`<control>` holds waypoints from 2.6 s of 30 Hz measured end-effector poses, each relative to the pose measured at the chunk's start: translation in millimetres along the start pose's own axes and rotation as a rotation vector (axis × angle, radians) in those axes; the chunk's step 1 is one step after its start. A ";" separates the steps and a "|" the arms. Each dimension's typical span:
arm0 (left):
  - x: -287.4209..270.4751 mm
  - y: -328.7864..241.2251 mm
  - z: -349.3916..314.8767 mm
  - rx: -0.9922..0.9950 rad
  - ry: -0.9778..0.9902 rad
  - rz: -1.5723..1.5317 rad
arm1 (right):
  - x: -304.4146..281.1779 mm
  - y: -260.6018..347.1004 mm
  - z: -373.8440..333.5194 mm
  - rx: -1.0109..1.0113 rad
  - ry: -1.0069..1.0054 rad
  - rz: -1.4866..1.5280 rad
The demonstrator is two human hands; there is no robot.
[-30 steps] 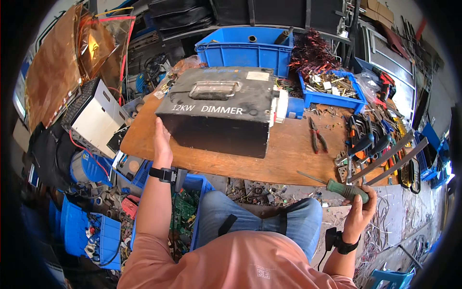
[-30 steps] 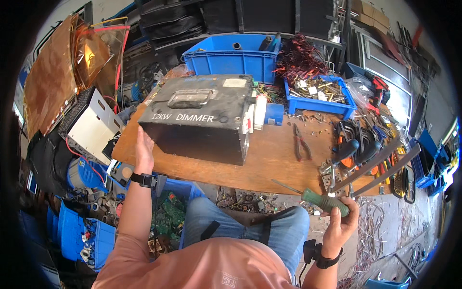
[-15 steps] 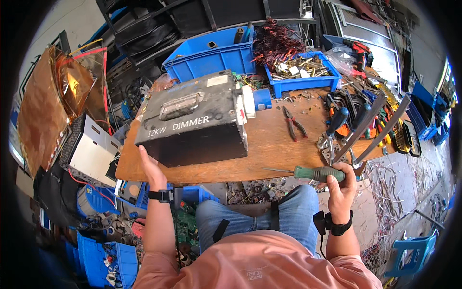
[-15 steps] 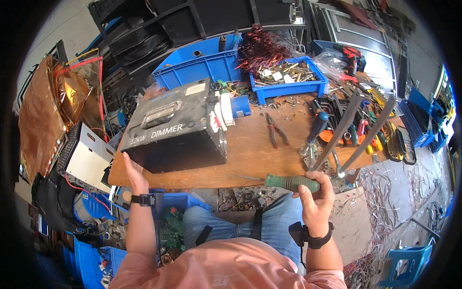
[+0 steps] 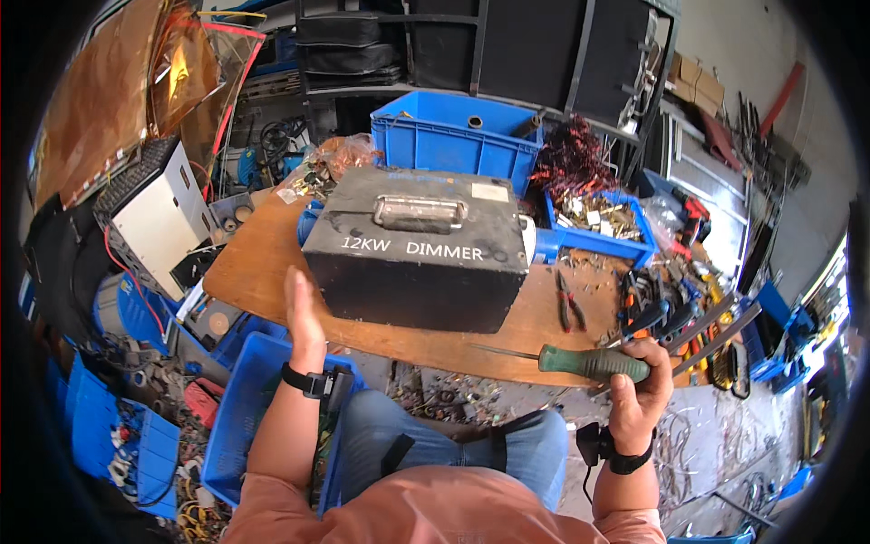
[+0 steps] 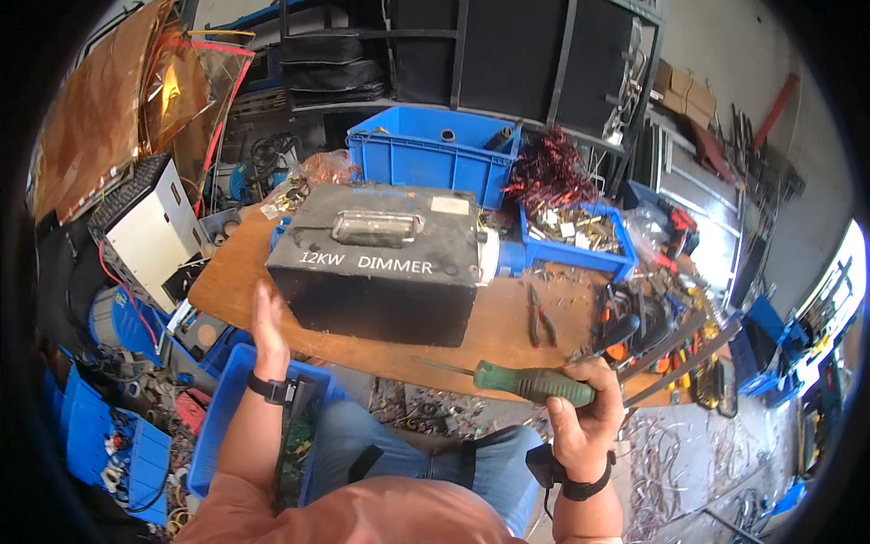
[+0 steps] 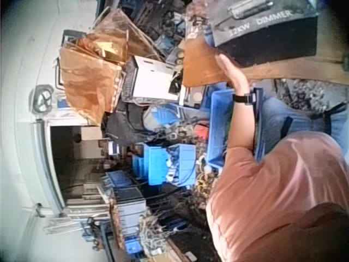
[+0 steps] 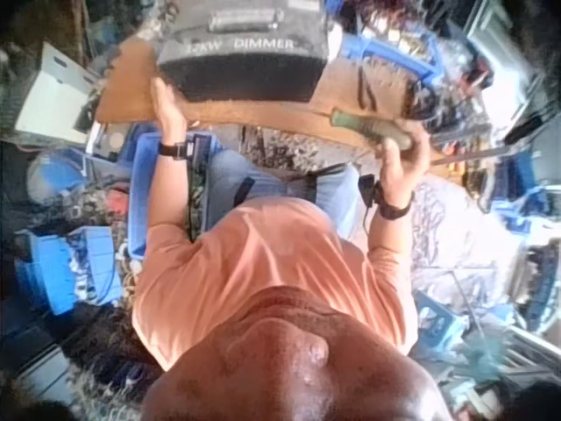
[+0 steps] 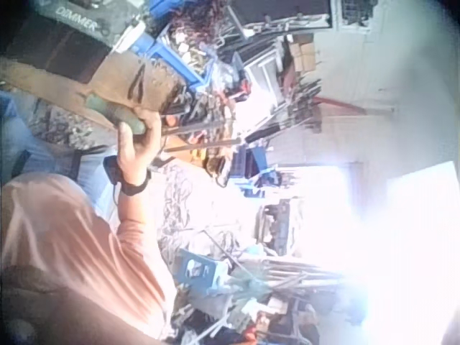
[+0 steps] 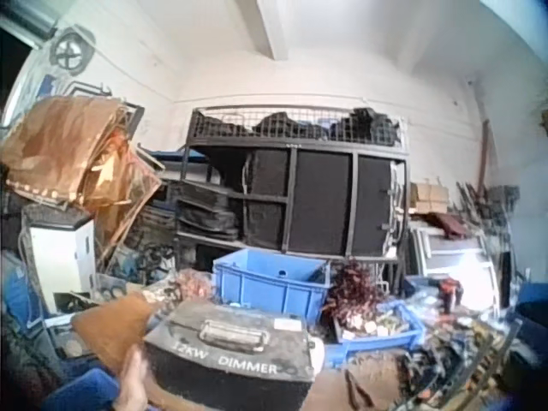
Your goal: Disassembling a 12KW dimmer unit using a screwdriver in a workshop setting.
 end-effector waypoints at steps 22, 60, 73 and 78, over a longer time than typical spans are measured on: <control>-29.5 18.8 39.7 0.489 0.170 1.113 | 309.0 156.3 192.9 -0.456 0.433 -0.521; -29.4 19.1 40.6 0.511 0.186 1.077 | 373.5 111.9 215.6 -0.407 0.535 -0.690; -29.1 19.8 41.0 0.500 0.195 1.107 | 400.5 123.9 221.1 -0.433 0.542 -0.945; -23.7 14.6 40.5 0.514 0.188 1.078 | 430.2 126.2 231.1 -0.462 0.535 -1.116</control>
Point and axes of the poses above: each hand's wrist, its own z-axis towards the middle knuckle, its own x-axis out of the palm, y = z × x, the point moved 9 cm from there along z, towards the middle knuckle, and after that the axes turned 10 degrees about x, right-handed, at the moved point
